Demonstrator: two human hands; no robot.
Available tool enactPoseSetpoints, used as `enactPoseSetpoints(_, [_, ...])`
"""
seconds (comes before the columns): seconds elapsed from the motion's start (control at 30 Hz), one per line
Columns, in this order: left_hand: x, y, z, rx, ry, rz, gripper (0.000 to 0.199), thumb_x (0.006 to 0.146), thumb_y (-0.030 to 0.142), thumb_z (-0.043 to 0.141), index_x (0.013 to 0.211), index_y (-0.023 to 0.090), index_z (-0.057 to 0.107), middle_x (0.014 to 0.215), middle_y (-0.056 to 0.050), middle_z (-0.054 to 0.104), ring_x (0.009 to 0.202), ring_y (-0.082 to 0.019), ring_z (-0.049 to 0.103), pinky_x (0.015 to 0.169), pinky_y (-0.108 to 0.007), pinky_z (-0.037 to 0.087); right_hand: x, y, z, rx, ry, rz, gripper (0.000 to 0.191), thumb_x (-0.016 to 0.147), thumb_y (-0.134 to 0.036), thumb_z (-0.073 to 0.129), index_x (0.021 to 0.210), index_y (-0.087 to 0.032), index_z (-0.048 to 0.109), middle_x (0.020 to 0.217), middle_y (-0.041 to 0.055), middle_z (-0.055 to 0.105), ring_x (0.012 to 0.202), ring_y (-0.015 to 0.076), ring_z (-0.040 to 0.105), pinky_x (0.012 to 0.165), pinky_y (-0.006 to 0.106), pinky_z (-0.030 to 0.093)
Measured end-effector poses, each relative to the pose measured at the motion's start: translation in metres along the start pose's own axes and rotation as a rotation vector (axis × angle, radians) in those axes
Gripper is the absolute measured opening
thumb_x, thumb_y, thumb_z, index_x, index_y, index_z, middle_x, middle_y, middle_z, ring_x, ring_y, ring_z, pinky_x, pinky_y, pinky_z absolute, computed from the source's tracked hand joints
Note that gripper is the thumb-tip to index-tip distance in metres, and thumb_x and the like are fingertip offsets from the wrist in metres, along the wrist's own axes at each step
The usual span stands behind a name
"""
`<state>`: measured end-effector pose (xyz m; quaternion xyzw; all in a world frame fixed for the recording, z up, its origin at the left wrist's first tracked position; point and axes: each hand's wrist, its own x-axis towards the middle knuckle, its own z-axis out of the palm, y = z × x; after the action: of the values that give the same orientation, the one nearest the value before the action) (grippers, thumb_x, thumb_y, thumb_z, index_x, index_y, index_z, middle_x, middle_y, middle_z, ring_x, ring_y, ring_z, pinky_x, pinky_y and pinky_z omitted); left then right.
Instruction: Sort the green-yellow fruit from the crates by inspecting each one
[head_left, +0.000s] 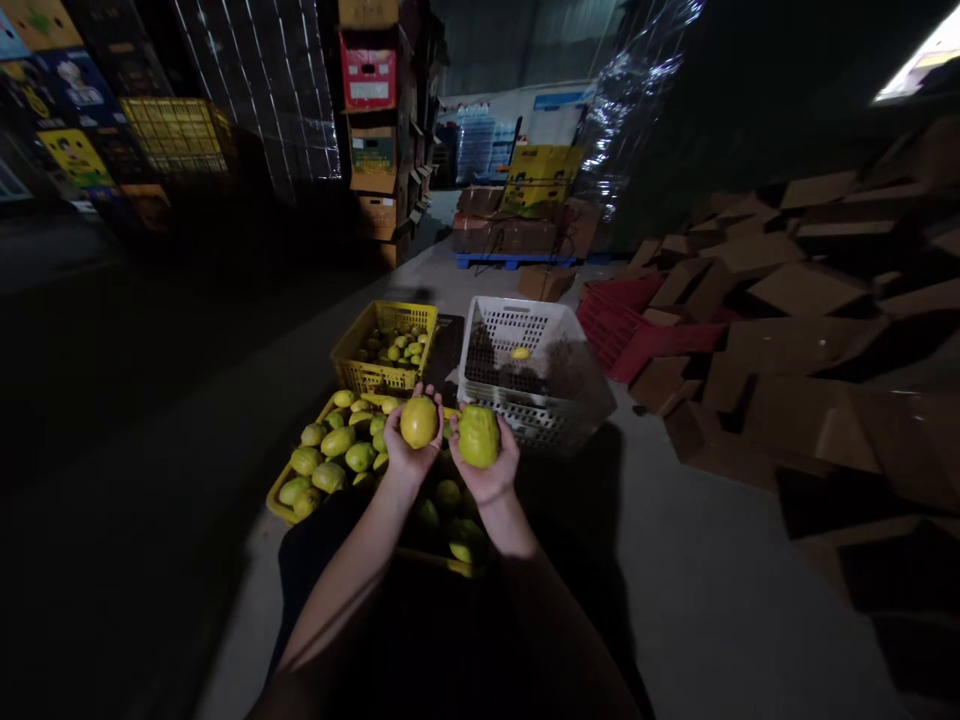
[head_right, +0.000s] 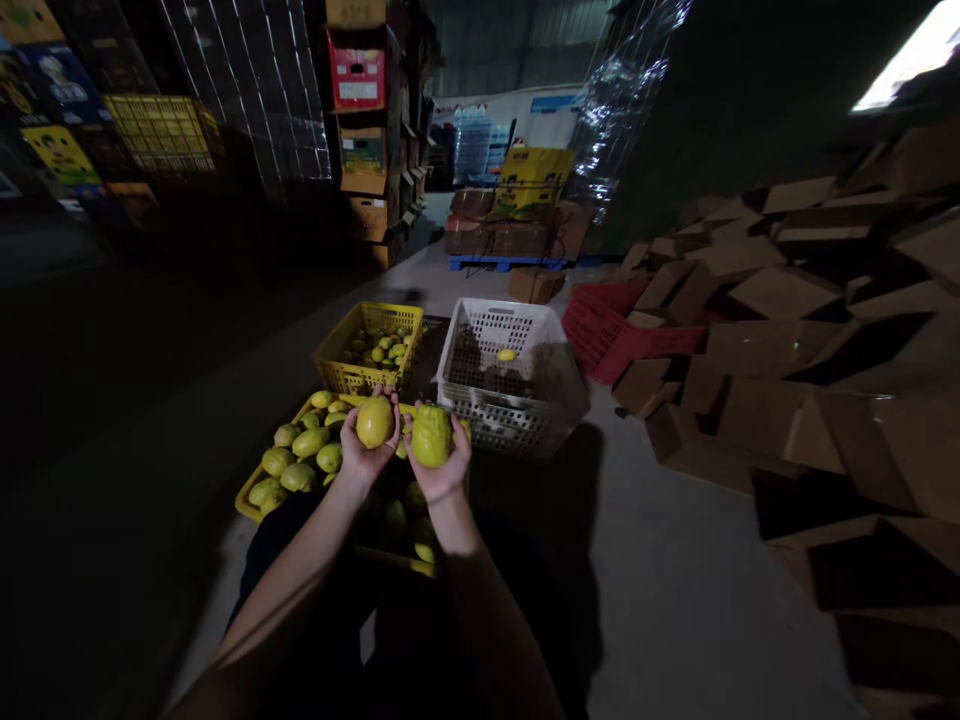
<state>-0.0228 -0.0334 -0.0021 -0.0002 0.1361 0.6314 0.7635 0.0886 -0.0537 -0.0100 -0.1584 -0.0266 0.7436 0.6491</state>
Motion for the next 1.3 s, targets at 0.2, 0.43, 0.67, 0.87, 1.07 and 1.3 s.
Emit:
enactPoseSetpoints(0.2, [-0.005, 0.001, 0.006, 0.056, 0.001, -0.052, 0.028, 0.083, 0.024, 0.045, 0.096, 0.018, 0.068, 0.088, -0.005, 0.071, 0.078, -0.017, 0.067, 0.068, -0.028, 0.055, -0.006, 0.002, 0.008, -0.063, -0.017, -0.006, 0.029, 0.085, -0.032, 0.043, 0.087, -0.018, 0.067, 0.081, 0.0038, 0.074, 0.066, 0.0168, 0.067, 0.052, 0.027, 0.053])
enactPoseSetpoints(0.43, [-0.009, 0.003, 0.008, 0.058, 0.009, -0.058, 0.024, 0.082, 0.026, 0.047, 0.090, 0.019, 0.069, 0.086, -0.004, 0.070, 0.074, -0.016, 0.065, 0.068, -0.027, 0.054, -0.007, 0.004, 0.008, -0.116, -0.053, -0.016, 0.028, 0.083, -0.034, 0.045, 0.082, -0.018, 0.068, 0.079, 0.0038, 0.073, 0.064, 0.0159, 0.065, 0.051, 0.026, 0.050])
enactPoseSetpoints(0.67, [-0.008, 0.004, 0.007, 0.056, 0.012, -0.069, 0.023, 0.081, 0.025, 0.049, 0.092, 0.018, 0.068, 0.083, -0.004, 0.070, 0.071, -0.016, 0.066, 0.066, -0.028, 0.053, -0.007, 0.004, 0.007, -0.111, -0.033, -0.019, 0.032, 0.084, -0.034, 0.041, 0.080, -0.018, 0.068, 0.076, 0.0038, 0.072, 0.062, 0.0163, 0.065, 0.049, 0.027, 0.049])
enactPoseSetpoints(0.87, [-0.008, 0.004, 0.006, 0.044, -0.010, -0.074, 0.020, 0.080, 0.025, 0.051, 0.088, 0.018, 0.068, 0.082, -0.002, 0.070, 0.072, -0.015, 0.066, 0.066, -0.027, 0.054, -0.007, 0.004, 0.007, -0.117, -0.039, -0.016, 0.029, 0.083, -0.033, 0.044, 0.080, -0.018, 0.068, 0.077, 0.0034, 0.073, 0.063, 0.0161, 0.065, 0.051, 0.027, 0.050])
enactPoseSetpoints(1.07, [-0.008, 0.003, 0.006, 0.060, -0.006, -0.066, 0.022, 0.080, 0.026, 0.049, 0.088, 0.018, 0.067, 0.085, -0.004, 0.070, 0.075, -0.015, 0.066, 0.068, -0.027, 0.054, -0.005, 0.003, 0.005, -0.111, -0.063, -0.003, 0.027, 0.082, -0.034, 0.047, 0.085, -0.017, 0.068, 0.080, 0.0036, 0.073, 0.066, 0.0158, 0.066, 0.054, 0.026, 0.052])
enactPoseSetpoints(1.3, [-0.002, -0.001, -0.002, 0.039, -0.025, 0.025, 0.030, 0.078, 0.025, 0.045, 0.098, 0.019, 0.066, 0.098, -0.007, 0.070, 0.088, -0.017, 0.065, 0.074, -0.029, 0.054, 0.001, 0.005, 0.001, -0.078, -0.029, -0.013, 0.030, 0.084, -0.033, 0.045, 0.097, -0.016, 0.067, 0.092, 0.0059, 0.074, 0.083, 0.0184, 0.068, 0.072, 0.033, 0.056])
